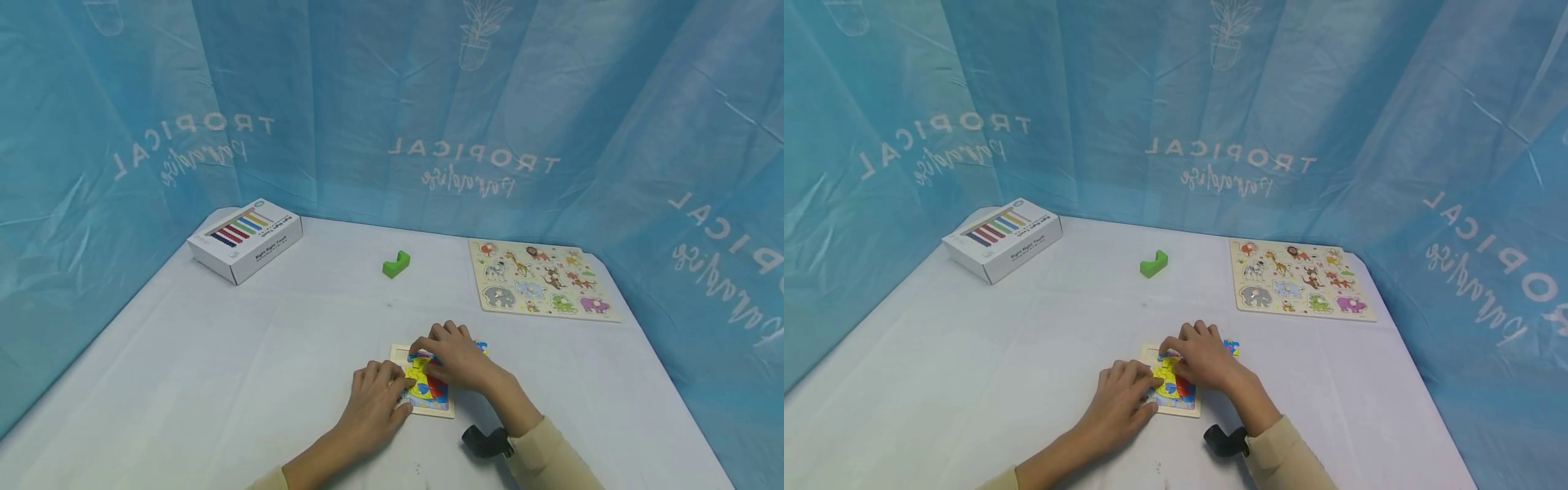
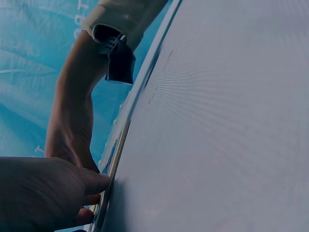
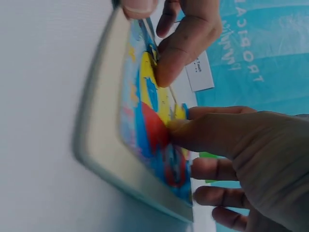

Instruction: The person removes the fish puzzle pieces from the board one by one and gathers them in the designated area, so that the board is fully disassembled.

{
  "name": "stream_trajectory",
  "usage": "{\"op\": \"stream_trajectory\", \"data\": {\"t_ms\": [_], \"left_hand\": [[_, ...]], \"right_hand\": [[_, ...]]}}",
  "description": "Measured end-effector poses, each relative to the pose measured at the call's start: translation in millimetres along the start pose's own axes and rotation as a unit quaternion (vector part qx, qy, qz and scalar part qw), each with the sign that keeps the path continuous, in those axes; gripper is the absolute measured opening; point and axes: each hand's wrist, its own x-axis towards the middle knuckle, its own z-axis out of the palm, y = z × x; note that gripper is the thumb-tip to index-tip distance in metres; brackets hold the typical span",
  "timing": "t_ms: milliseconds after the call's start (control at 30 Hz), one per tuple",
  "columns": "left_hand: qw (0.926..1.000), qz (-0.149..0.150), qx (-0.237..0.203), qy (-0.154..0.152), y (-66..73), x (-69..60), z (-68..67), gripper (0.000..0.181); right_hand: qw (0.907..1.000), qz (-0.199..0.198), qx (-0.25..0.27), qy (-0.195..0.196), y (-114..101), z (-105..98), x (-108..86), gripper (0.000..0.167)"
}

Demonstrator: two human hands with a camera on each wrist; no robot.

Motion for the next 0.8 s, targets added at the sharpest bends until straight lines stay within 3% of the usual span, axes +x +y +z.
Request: {"op": "stream_trajectory", "data": {"t_ms": [267, 467, 600, 800], "left_hand": [[0.9999, 0.005, 0.010, 0.002, 0.1, -0.1, -0.1, 0.030], [1.0000, -0.002, 0.009, -0.004, 0.6, 0.2, -0.3, 0.031], [1.0000, -0.004, 0.005, -0.007, 0.9, 0.2, -0.1, 0.031], [1.0000, -0.001, 0.007, -0.001, 0.4, 0.6, 0.3, 0.031]], "right_hand": [[0.9983, 0.009, 0.008, 0.057, -1, 11, -5.8, 0.030], [0.9975, 0.019, 0.015, 0.067, -1, 15, -7.8, 0.038], [0.9965, 0.038, 0.021, 0.071, -2, 16, -9.4, 0.045], [0.9922, 0.081, 0.014, 0.093, -6, 19, -11.7, 0.038]]}}
